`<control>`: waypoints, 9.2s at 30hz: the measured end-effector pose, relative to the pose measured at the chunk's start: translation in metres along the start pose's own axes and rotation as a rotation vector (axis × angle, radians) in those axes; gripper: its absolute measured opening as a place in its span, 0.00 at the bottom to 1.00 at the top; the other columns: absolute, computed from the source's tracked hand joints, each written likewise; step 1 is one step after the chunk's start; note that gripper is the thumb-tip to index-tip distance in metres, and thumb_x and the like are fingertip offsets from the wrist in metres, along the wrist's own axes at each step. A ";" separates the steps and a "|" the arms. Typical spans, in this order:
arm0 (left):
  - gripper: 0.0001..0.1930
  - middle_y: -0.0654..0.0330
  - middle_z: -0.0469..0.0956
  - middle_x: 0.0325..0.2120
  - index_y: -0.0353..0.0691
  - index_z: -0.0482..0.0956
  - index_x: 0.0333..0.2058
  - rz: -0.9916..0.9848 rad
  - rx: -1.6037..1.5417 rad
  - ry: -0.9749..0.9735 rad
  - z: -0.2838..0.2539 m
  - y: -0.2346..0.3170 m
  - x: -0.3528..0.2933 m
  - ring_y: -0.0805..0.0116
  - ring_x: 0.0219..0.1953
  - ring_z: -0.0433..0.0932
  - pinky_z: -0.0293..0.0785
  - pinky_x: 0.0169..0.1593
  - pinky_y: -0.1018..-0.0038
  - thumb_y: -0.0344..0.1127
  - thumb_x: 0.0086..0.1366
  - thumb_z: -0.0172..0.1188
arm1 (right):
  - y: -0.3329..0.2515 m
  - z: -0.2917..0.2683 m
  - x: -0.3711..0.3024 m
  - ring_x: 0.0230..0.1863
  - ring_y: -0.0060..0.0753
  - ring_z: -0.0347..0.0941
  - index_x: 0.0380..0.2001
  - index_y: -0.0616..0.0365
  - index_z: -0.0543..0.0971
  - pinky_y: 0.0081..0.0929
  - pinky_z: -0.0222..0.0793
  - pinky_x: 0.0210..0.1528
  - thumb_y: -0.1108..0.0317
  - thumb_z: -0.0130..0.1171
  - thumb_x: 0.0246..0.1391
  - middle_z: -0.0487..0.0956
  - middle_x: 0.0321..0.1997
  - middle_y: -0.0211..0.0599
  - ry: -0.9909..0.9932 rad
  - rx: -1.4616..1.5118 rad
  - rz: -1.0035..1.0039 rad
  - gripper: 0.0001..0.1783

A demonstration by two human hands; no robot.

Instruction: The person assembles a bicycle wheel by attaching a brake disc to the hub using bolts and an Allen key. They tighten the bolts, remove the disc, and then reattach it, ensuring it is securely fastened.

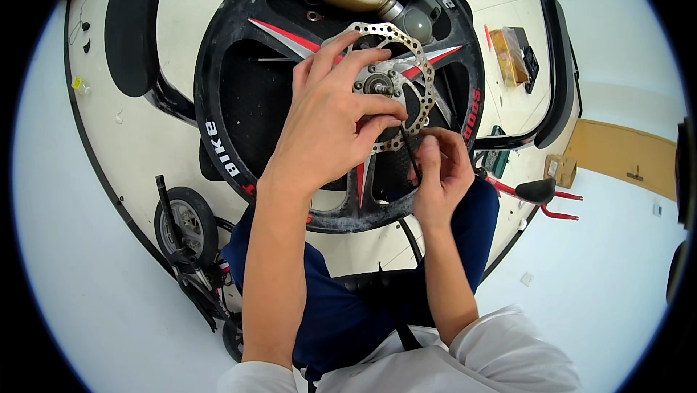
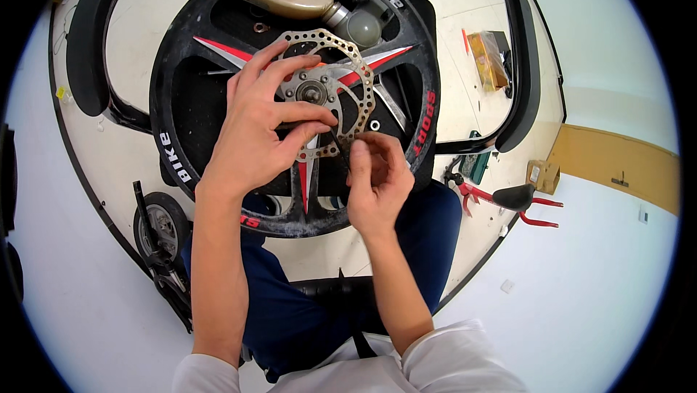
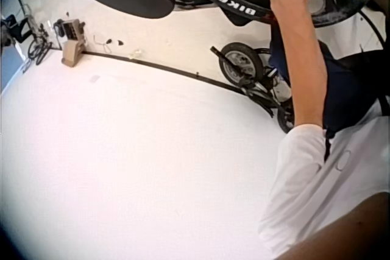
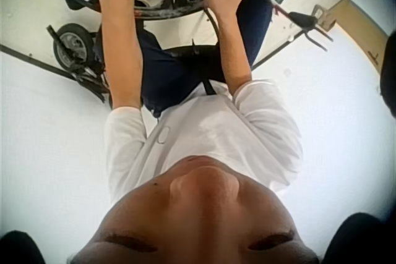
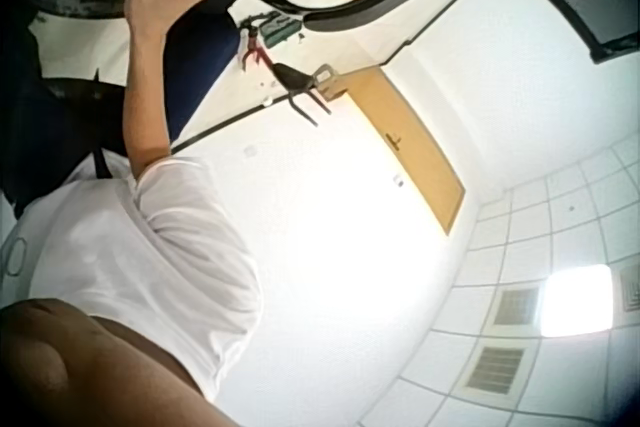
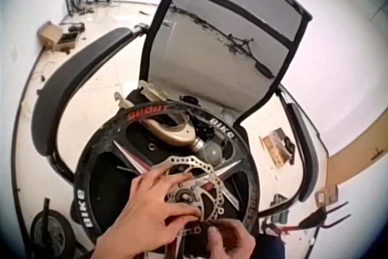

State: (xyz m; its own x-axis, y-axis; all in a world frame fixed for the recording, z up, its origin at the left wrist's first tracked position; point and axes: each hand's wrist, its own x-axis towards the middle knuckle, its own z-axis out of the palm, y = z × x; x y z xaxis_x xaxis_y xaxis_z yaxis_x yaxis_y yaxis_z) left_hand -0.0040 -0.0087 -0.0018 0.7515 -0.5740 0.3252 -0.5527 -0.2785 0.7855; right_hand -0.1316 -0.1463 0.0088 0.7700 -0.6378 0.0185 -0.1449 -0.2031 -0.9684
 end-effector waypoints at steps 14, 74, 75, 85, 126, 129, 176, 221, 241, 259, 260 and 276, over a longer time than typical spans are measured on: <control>0.16 0.49 0.83 0.38 0.36 0.84 0.40 -0.135 -0.018 -0.110 0.002 -0.010 0.093 0.51 0.44 0.81 0.75 0.50 0.63 0.44 0.66 0.61 | 0.031 0.015 0.003 0.20 0.16 0.66 0.29 0.67 0.75 0.16 0.59 0.22 0.75 0.53 0.65 0.77 0.23 0.33 0.248 0.113 -0.249 0.10; 0.13 0.49 0.82 0.24 0.29 0.75 0.34 -0.577 -0.594 0.772 0.040 0.007 0.012 0.65 0.26 0.82 0.74 0.32 0.70 0.36 0.73 0.58 | -0.033 0.006 0.028 0.14 0.15 0.70 0.27 0.66 0.78 0.14 0.61 0.16 0.76 0.67 0.58 0.79 0.19 0.31 -0.219 -0.139 0.007 0.08; 0.15 0.60 0.79 0.23 0.31 0.72 0.36 -0.562 -0.561 0.793 0.043 0.011 0.012 0.80 0.25 0.74 0.68 0.28 0.80 0.39 0.76 0.54 | -0.031 0.006 0.029 0.14 0.14 0.70 0.27 0.66 0.78 0.14 0.61 0.16 0.76 0.66 0.58 0.78 0.19 0.31 -0.228 -0.126 -0.002 0.08; 0.14 0.56 0.79 0.22 0.34 0.66 0.37 -0.768 -0.627 0.660 0.048 0.025 -0.018 0.67 0.20 0.81 0.76 0.26 0.72 0.41 0.78 0.48 | -0.021 0.011 0.042 0.16 0.14 0.72 0.28 0.66 0.80 0.15 0.64 0.18 0.71 0.67 0.59 0.80 0.19 0.30 -0.250 -0.253 0.010 0.10; 0.11 0.65 0.78 0.56 0.47 0.89 0.31 0.070 0.088 0.163 0.006 0.004 -0.007 0.56 0.61 0.68 0.61 0.61 0.59 0.26 0.49 0.65 | 0.003 0.056 0.002 0.14 0.15 0.71 0.27 0.67 0.77 0.15 0.60 0.13 0.75 0.64 0.61 0.78 0.18 0.32 0.068 -0.132 -0.121 0.09; 0.09 0.64 0.78 0.56 0.45 0.89 0.31 0.066 0.092 0.151 0.006 0.004 -0.007 0.57 0.62 0.68 0.60 0.62 0.59 0.28 0.49 0.66 | -0.009 0.058 0.000 0.12 0.15 0.69 0.28 0.67 0.77 0.17 0.57 0.11 0.75 0.64 0.61 0.77 0.18 0.32 0.049 0.082 0.051 0.09; 0.17 0.66 0.80 0.34 0.48 0.89 0.40 0.039 0.219 0.038 0.020 0.000 0.072 0.62 0.35 0.76 0.70 0.43 0.67 0.36 0.49 0.64 | 0.041 0.034 -0.008 0.14 0.27 0.71 0.20 0.64 0.73 0.20 0.67 0.20 0.80 0.60 0.57 0.75 0.15 0.35 0.346 -0.304 -0.571 0.12; 0.08 0.55 0.68 0.63 0.48 0.88 0.32 -0.170 0.011 0.197 -0.012 0.000 -0.016 0.50 0.65 0.63 0.57 0.66 0.56 0.32 0.50 0.73 | -0.008 0.025 0.015 0.16 0.21 0.69 0.36 0.64 0.83 0.20 0.62 0.21 0.75 0.66 0.58 0.79 0.21 0.36 -0.111 -0.487 -0.377 0.05; 0.10 0.65 0.75 0.59 0.49 0.90 0.30 -0.109 0.102 0.200 -0.002 0.004 -0.013 0.53 0.64 0.65 0.59 0.62 0.58 0.29 0.46 0.71 | 0.010 0.069 -0.027 0.19 0.06 0.58 0.29 0.64 0.76 0.14 0.47 0.20 0.72 0.62 0.64 0.71 0.17 0.20 0.147 -0.059 -0.051 0.10; 0.10 0.63 0.79 0.53 0.47 0.89 0.32 -0.095 0.103 0.175 -0.011 0.009 -0.011 0.51 0.63 0.67 0.61 0.63 0.57 0.27 0.50 0.66 | 0.019 0.052 -0.010 0.11 0.16 0.66 0.26 0.60 0.75 0.18 0.58 0.16 0.72 0.68 0.57 0.73 0.12 0.29 0.181 -0.365 -0.368 0.11; 0.10 0.62 0.79 0.53 0.46 0.89 0.32 -0.074 0.097 0.169 -0.015 0.008 -0.008 0.51 0.64 0.68 0.60 0.64 0.58 0.27 0.50 0.65 | 0.019 0.051 -0.010 0.11 0.17 0.66 0.26 0.60 0.75 0.18 0.58 0.16 0.73 0.68 0.57 0.72 0.12 0.29 0.194 -0.405 -0.418 0.11; 0.10 0.62 0.80 0.29 0.47 0.88 0.41 -0.099 0.175 0.209 0.025 -0.006 0.064 0.59 0.34 0.79 0.75 0.40 0.67 0.39 0.64 0.63 | 0.036 0.039 0.002 0.21 0.39 0.72 0.31 0.65 0.75 0.28 0.68 0.25 0.84 0.63 0.47 0.78 0.24 0.40 0.395 -0.323 -0.758 0.09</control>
State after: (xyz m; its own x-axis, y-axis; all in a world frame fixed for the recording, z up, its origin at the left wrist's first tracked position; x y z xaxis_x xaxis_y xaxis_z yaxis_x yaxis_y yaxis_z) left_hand 0.0385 -0.0634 0.0010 0.8525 -0.3715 0.3676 -0.5135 -0.4644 0.7216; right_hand -0.1115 -0.1261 -0.0356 0.4701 -0.4441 0.7628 0.1002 -0.8318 -0.5460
